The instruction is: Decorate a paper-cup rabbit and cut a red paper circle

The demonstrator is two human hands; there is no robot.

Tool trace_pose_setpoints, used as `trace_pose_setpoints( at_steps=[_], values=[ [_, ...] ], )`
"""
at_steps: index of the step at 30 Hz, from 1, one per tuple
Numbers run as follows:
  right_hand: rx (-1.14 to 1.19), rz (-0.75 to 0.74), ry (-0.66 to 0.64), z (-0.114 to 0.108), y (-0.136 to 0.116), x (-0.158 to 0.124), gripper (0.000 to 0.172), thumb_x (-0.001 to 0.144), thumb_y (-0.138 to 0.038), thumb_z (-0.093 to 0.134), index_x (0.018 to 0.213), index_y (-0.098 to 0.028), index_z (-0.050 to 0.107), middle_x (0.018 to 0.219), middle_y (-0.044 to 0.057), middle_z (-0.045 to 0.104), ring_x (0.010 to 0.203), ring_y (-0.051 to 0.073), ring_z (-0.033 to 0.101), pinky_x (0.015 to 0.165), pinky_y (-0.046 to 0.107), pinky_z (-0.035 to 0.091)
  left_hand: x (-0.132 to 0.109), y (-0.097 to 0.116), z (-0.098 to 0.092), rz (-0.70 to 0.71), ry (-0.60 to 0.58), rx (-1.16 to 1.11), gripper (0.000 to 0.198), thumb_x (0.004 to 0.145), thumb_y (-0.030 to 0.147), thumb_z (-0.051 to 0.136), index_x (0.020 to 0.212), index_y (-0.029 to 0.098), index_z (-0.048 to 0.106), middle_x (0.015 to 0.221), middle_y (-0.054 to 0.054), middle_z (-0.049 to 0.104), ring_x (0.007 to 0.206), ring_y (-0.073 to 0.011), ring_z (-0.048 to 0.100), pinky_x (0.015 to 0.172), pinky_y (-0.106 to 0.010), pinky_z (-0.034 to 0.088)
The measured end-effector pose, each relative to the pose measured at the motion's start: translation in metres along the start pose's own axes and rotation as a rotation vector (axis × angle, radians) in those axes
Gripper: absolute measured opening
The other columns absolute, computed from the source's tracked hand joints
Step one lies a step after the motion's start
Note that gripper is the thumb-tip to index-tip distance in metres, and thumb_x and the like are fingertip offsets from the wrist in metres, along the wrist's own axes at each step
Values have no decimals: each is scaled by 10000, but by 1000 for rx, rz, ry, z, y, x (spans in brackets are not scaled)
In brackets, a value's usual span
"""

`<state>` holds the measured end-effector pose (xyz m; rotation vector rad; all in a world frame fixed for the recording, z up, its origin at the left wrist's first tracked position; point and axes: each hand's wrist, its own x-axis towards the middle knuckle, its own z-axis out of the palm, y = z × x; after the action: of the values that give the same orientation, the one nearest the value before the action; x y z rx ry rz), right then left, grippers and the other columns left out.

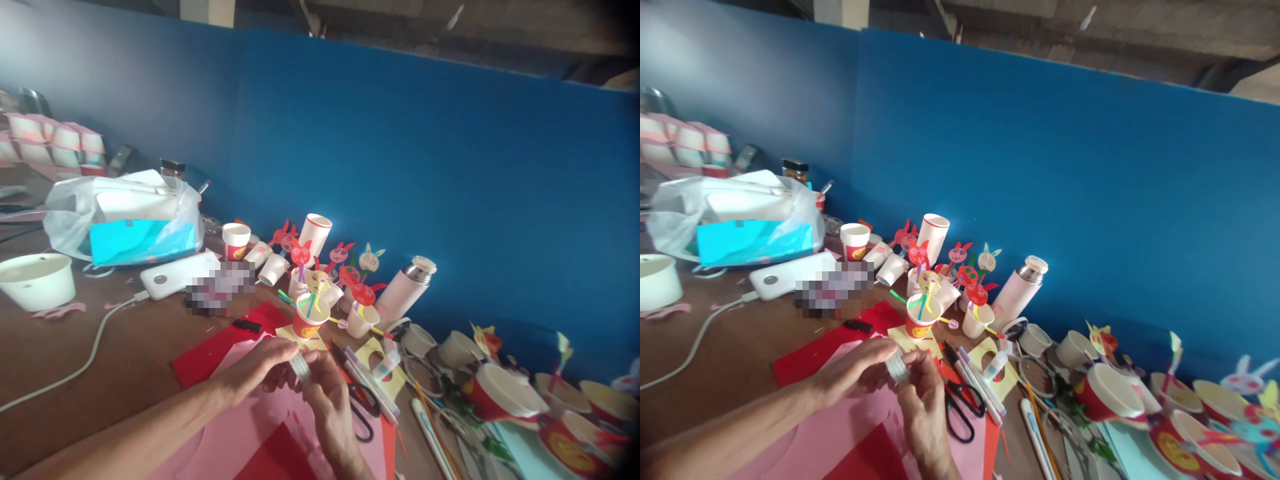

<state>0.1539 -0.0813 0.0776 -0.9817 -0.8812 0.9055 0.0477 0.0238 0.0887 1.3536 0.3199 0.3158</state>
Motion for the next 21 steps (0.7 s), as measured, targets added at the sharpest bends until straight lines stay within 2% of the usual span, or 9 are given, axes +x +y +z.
trace_pose_setpoints(
  at_steps=[3, 6, 9, 13, 17, 19, 21],
  values=[
    [-9, 9, 7, -2, -1, 1, 163, 711, -144, 580, 858, -203, 538, 697, -28, 592, 641, 125, 522, 607, 242, 402, 0, 1, 0, -4, -6, 17, 471, 849, 524, 390, 652, 131, 560, 547, 3, 488, 465, -86, 338, 447, -231, 221],
    [-23, 28, 10, 0, -2, 2, 112, 746, -197, 609, 822, -207, 528, 679, -28, 598, 613, 119, 524, 578, 235, 390, 0, 0, 1, -23, 46, 37, 428, 816, 524, 449, 638, 142, 531, 533, 15, 464, 471, -88, 354, 447, -230, 220],
    [-41, 27, 7, 1, -2, 1, 107, 754, -193, 611, 806, -214, 520, 687, -28, 607, 637, 132, 550, 623, 257, 419, 1, -3, 2, -33, 69, 36, 413, 809, 515, 465, 628, 146, 511, 524, 20, 455, 454, -83, 346, 449, -236, 216],
    [-91, -3, 17, -4, 1, -2, 77, 757, -173, 598, 803, -207, 547, 706, -24, 606, 656, 128, 546, 644, 256, 432, 2, -5, -1, -69, 67, -58, 441, 840, 522, 412, 668, 137, 540, 577, -9, 521, 481, -86, 362, 448, -226, 206],
    [-125, -6, 207, -10, 8, 0, 173, 793, -286, 614, 942, -218, 557, 740, -24, 610, 677, 132, 562, 675, 272, 455, 2, -3, -9, 1, 187, -28, 383, 820, 519, 483, 866, 148, 566, 657, 2, 531, 556, -94, 407, 472, -197, 238],
    [-200, -10, 318, -11, 11, 1, 170, 793, -350, 620, 865, -200, 586, 664, -33, 578, 620, 125, 544, 641, 263, 456, 3, -2, -13, 69, 266, 45, 372, 823, 495, 504, 948, 149, 555, 681, 11, 523, 576, -93, 418, 503, -197, 281],
    [-301, -3, 355, -11, 13, 2, 209, 793, -389, 616, 804, -180, 627, 610, -31, 557, 588, 124, 530, 617, 259, 456, 3, -2, -14, 148, 297, 116, 363, 827, 460, 518, 1007, 145, 537, 747, 1, 546, 635, -105, 461, 578, -215, 350]
  ],
)
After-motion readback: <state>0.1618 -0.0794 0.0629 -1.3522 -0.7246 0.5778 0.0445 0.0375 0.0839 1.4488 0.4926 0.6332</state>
